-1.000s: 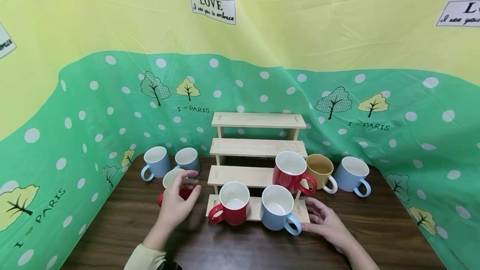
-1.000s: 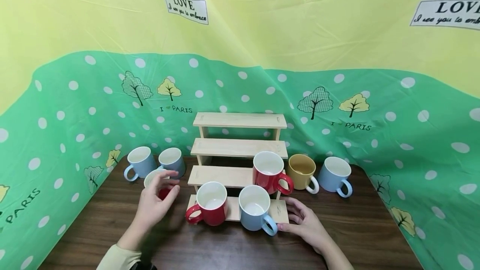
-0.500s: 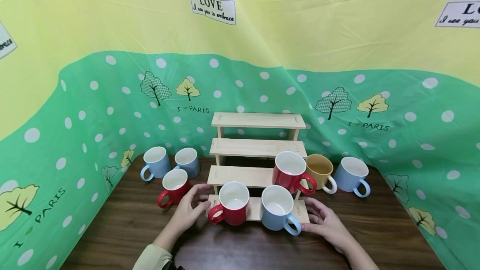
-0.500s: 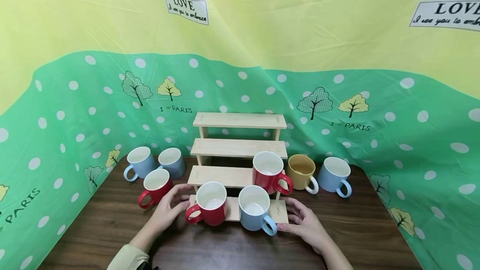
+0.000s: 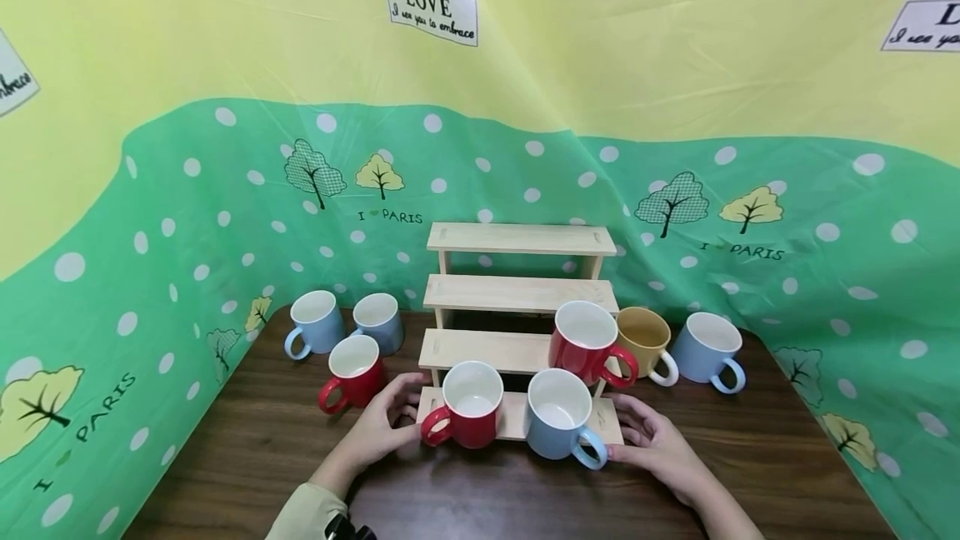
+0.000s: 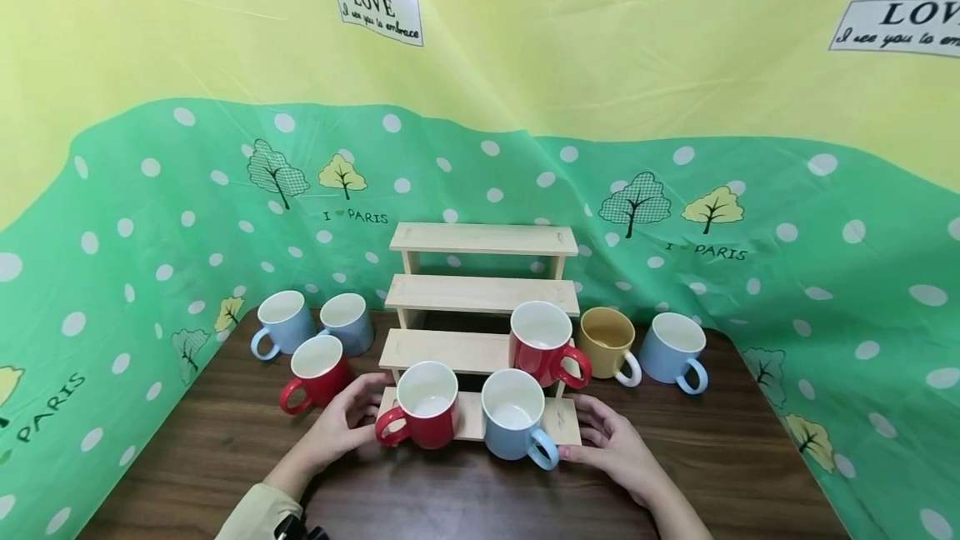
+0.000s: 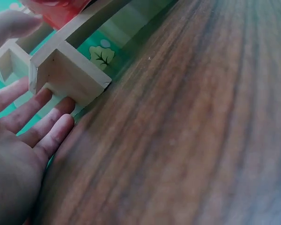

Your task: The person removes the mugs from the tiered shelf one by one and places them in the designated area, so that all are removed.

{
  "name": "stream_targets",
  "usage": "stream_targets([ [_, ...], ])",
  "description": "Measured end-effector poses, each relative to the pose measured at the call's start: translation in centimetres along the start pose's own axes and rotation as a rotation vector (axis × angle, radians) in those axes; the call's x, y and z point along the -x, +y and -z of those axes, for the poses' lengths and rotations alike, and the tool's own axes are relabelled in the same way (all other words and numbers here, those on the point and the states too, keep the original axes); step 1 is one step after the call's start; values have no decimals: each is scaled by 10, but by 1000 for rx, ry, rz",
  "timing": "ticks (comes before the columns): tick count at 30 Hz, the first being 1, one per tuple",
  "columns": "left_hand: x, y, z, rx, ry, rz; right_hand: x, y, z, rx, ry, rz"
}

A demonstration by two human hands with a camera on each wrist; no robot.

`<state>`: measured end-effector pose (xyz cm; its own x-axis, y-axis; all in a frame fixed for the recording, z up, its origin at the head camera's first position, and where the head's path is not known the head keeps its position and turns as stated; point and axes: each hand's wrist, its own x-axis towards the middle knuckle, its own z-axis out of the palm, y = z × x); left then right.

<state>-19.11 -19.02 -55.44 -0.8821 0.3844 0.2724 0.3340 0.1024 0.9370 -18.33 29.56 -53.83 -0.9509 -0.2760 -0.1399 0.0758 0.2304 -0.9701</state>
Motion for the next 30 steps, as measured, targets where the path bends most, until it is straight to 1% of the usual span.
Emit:
stream_targets([
  [2, -1, 5, -1, 6, -17, 60, 0, 1, 2, 7, 2, 1],
  [4, -1, 5, 0, -5, -38, 87, 1, 3, 3, 17, -4, 6],
  [8, -2, 3, 1, -32, -66, 99, 2, 6, 7, 27, -34, 38],
  [13, -1, 2, 4, -40, -66, 123, 2, 0, 9, 20, -78, 42],
  [16, 0, 3, 4, -34, -64, 142, 4, -13, 9, 16, -56, 23],
  [17, 0, 3, 4, -33, -64, 147, 6, -18, 10, 21, -46, 35],
  [19, 0, 4, 4, -35, -62, 152, 9, -31, 11, 37, -4, 25],
  [24, -1, 5, 4, -34, -64, 156, 15, -62, 24, 127, 36, 27],
  [27, -2, 6, 5, -30, -69, 157, 18, -82, 33, 181, 45, 56],
  [30, -2, 6, 6, -35, -67, 158, 20, -103, 38, 237, 68, 128],
])
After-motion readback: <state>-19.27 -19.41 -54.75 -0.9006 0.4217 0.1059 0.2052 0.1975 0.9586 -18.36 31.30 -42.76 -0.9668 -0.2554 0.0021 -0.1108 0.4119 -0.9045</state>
